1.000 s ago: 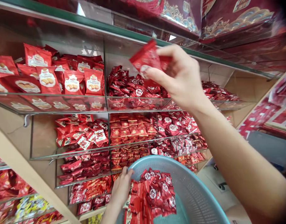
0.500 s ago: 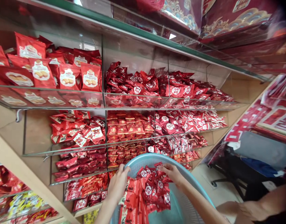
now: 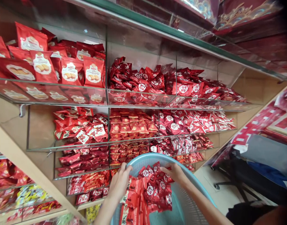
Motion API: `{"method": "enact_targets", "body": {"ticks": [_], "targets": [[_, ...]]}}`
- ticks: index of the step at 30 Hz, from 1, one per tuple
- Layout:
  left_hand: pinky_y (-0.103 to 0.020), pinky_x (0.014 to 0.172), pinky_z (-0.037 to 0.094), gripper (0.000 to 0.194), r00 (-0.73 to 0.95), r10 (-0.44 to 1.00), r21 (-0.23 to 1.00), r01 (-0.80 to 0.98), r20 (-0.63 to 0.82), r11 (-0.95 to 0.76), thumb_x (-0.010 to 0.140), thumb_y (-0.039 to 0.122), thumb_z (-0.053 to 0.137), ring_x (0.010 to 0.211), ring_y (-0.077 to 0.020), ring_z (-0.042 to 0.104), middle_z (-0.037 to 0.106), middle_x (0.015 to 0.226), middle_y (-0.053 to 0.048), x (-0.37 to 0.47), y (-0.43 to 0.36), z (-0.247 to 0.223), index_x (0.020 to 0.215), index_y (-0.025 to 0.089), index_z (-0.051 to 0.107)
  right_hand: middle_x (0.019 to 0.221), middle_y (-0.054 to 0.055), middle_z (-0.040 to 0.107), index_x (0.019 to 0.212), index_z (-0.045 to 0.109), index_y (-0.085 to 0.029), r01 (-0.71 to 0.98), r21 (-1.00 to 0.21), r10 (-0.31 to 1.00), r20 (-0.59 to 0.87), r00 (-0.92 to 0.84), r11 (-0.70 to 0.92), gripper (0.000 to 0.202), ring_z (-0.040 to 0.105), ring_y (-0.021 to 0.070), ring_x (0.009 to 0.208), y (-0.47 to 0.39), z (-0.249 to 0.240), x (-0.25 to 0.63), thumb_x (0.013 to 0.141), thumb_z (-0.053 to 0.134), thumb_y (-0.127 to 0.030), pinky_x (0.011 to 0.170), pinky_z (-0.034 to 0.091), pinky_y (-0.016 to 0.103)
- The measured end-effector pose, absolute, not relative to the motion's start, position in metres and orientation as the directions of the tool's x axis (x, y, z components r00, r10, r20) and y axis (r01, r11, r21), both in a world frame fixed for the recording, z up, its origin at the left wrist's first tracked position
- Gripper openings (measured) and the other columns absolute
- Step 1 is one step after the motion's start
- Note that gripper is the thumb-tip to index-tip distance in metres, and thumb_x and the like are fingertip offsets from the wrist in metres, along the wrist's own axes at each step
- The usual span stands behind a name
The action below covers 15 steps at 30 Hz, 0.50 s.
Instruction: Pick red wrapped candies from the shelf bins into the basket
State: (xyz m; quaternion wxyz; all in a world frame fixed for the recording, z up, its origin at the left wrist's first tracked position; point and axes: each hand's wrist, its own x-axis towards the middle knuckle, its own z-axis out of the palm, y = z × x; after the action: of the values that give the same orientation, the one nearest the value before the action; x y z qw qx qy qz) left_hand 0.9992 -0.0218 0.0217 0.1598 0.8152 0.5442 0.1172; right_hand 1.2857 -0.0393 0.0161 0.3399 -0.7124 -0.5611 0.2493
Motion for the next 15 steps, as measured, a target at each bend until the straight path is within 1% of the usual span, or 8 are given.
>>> {"method": "enact_targets", "body": {"ticks": [3, 6, 8, 11, 13, 15], "targets": [[-0.02, 0.071, 0.038, 0.036, 0.366, 0.93, 0.396, 0.856, -0.013, -0.331, 0.087, 0.016, 0.027, 0.087, -0.0112, 0.057, 0.042, 0.12, -0.001, 0.999, -0.022, 0.021, 0.112, 0.031, 0.046, 0.051, -0.001, 0.047, 0.056, 0.059, -0.016, 0.696, -0.711, 0.986, 0.021, 0.163, -0.099, 0.037, 0.039, 0.0129, 0.052, -0.04, 0.036, 1.287, 0.063, 0.059, -0.052, 0.051, 0.029, 0.026], [-0.021, 0.077, 0.038, 0.039, 0.358, 0.932, 0.401, 0.862, -0.05, -0.31, 0.085, 0.014, 0.03, 0.093, -0.0116, 0.056, 0.04, 0.126, -0.001, 0.999, -0.022, 0.02, 0.117, 0.033, 0.045, 0.055, -0.001, 0.049, 0.069, 0.061, -0.016, 0.649, -0.761, 0.995, 0.066, 0.077, 0.0, 0.034, 0.041, 0.0125, 0.053, -0.036, 0.052, 1.273, 0.071, 0.054, -0.049, 0.051, 0.031, 0.025], [-0.022, 0.079, 0.038, 0.04, 0.36, 0.932, 0.395, 0.864, -0.052, -0.312, 0.085, 0.015, 0.03, 0.095, -0.0126, 0.056, 0.038, 0.128, -0.001, 0.999, -0.022, 0.019, 0.118, 0.033, 0.044, 0.059, -0.001, 0.053, 0.077, 0.06, -0.017, 0.608, -0.792, 0.996, 0.089, 0.016, 0.061, 0.032, 0.045, 0.013, 0.056, -0.031, 0.053, 1.26, 0.074, 0.052, -0.047, 0.053, 0.034, 0.025], [-0.023, 0.076, 0.039, 0.037, 0.367, 0.93, 0.386, 0.862, -0.028, -0.328, 0.087, 0.016, 0.027, 0.093, -0.0134, 0.057, 0.037, 0.129, -0.002, 0.999, -0.02, 0.018, 0.114, 0.032, 0.047, 0.069, 0.002, 0.06, 0.078, 0.062, -0.016, 0.625, -0.775, 0.995, 0.093, -0.037, 0.096, 0.028, 0.052, 0.016, 0.065, -0.024, 0.042, 1.25, 0.074, 0.054, -0.043, 0.061, 0.039, 0.027], [-0.022, 0.074, 0.039, 0.036, 0.374, 0.927, 0.382, 0.859, -0.014, -0.34, 0.087, 0.017, 0.027, 0.091, -0.0132, 0.057, 0.038, 0.128, -0.002, 1.0, -0.02, 0.018, 0.113, 0.031, 0.047, 0.074, 0.004, 0.063, 0.077, 0.064, -0.016, 0.644, -0.761, 0.996, 0.078, -0.037, 0.083, 0.028, 0.055, 0.0181, 0.07, -0.022, 0.031, 1.252, 0.074, 0.055, -0.042, 0.066, 0.041, 0.029], [-0.022, 0.072, 0.039, 0.035, 0.377, 0.926, 0.376, 0.86, -0.011, -0.346, 0.087, 0.018, 0.027, 0.089, -0.013, 0.058, 0.038, 0.127, -0.002, 1.0, -0.02, 0.019, 0.112, 0.031, 0.047, 0.075, 0.004, 0.064, 0.077, 0.065, -0.015, 0.638, -0.767, 0.998, 0.057, -0.028, 0.062, 0.029, 0.056, 0.0187, 0.072, -0.024, 0.022, 1.256, 0.075, 0.053, -0.042, 0.067, 0.042, 0.029]]}}
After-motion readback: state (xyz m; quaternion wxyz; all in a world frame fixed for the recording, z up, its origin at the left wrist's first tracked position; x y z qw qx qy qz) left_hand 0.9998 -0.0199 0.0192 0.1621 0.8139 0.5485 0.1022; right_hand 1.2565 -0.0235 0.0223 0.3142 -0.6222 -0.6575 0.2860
